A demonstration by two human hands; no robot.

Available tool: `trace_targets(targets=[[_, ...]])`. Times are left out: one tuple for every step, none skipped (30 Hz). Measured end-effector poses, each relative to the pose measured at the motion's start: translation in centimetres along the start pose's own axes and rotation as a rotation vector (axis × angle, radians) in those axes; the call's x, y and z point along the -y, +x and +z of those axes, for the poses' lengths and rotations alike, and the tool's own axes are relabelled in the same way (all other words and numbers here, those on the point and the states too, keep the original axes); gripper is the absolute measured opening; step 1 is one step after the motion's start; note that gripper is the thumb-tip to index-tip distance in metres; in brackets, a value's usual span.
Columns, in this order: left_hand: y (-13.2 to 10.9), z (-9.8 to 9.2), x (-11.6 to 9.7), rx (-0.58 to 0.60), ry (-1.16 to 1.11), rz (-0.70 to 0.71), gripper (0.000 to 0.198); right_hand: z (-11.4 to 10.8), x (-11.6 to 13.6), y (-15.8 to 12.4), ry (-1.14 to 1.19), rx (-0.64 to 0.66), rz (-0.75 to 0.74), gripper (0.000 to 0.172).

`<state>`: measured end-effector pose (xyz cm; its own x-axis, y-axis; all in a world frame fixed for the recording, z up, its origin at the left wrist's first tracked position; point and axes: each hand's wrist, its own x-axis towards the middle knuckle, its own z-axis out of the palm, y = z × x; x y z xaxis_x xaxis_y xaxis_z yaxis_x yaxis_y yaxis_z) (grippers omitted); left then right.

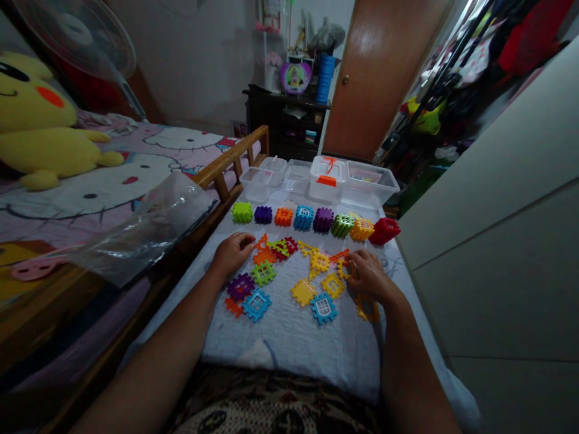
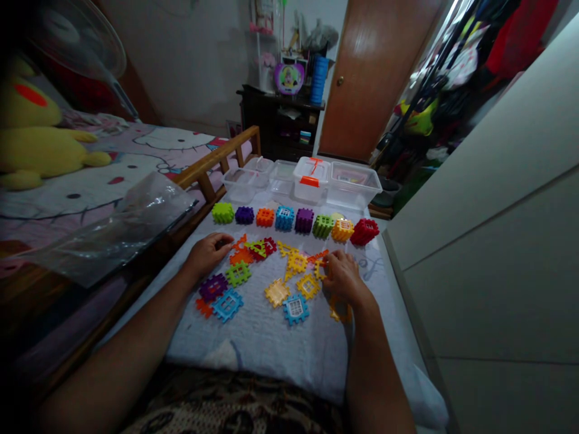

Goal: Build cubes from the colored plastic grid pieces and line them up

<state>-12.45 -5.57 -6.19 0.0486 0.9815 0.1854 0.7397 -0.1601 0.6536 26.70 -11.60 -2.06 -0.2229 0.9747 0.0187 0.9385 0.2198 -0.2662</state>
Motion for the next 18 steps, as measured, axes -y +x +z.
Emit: trace_targets(targets=[[0.0, 0.0, -0.1, 0.0, -0.001, -0.001, 0.027, -0.1, 0.0, 0.1, 0.044, -0.03, -0.025, 0.042], [0.0, -0.1, -0.2, -0.001, -0.003, -0.003, 0.027, -0.2, 0.2, 0.2, 0.096, -0.066, -0.056, 0.043], [-0.1, -0.1, -0.3, -0.002, -0.005, -0.006, 0.027, -0.2, 0.4, 0.4, 0.147, -0.104, -0.087, 0.043], [-0.1, -0.2, -0.4, -0.004, -0.008, -0.011, 0.027, -0.2, 0.7, 0.6, 0.19, -0.137, -0.113, 0.042], [-0.1, -0.2, -0.5, -0.005, -0.011, -0.017, 0.027, 0.0, 1.2, 0.9, 0.218, -0.16, -0.13, 0.042], [-0.1, -0.2, -0.6, -0.006, -0.013, -0.022, 0.027, 0.2, 1.7, 1.2, 0.229, -0.172, -0.138, 0.041], [-0.1, -0.3, -0.6, -0.006, -0.015, -0.025, 0.026, 0.5, 2.2, 1.5, 0.223, -0.174, -0.136, 0.041], [-0.1, -0.2, -0.6, -0.005, -0.017, -0.027, 0.027, 0.8, 2.8, 1.9, 0.205, -0.168, -0.13, 0.041], [-0.1, -0.2, -0.6, -0.004, -0.018, -0.027, 0.027, 1.2, 3.4, 2.2, 0.177, -0.158, -0.123, 0.041], [-0.1, -0.2, -0.5, -0.004, -0.019, -0.025, 0.027, 1.5, 3.9, 2.4, 0.144, -0.146, -0.114, 0.04], [-0.1, -0.2, -0.5, -0.006, -0.02, -0.022, 0.027, 1.7, 4.3, 2.6, 0.109, -0.134, -0.103, 0.04], [0.0, -0.1, -0.4, -0.008, -0.02, -0.02, 0.027, 1.9, 4.6, 2.8, 0.075, -0.12, -0.092, 0.04], [0.0, -0.1, -0.3, -0.01, -0.02, -0.017, 0.027, 2.0, 4.8, 2.9, 0.046, -0.104, -0.081, 0.04], [0.0, -0.1, -0.3, -0.009, -0.02, -0.015, 0.027, 2.1, 5.0, 3.0, 0.023, -0.086, -0.072, 0.04], [0.0, -0.1, -0.3, -0.008, -0.021, -0.013, 0.027, 2.1, 5.0, 3.0, 0.007, -0.068, -0.064, 0.039], [0.0, -0.1, -0.4, -0.006, -0.022, -0.013, 0.026, 2.1, 5.1, 3.0, -0.003, -0.055, -0.06, 0.039], [-0.1, -0.2, -0.4, -0.004, -0.024, -0.014, 0.026, 2.1, 5.0, 2.9, -0.009, -0.047, -0.06, 0.039], [-0.1, -0.2, -0.5, -0.004, -0.024, -0.016, 0.026, 2.1, 5.0, 2.9, -0.012, -0.044, -0.061, 0.039]])
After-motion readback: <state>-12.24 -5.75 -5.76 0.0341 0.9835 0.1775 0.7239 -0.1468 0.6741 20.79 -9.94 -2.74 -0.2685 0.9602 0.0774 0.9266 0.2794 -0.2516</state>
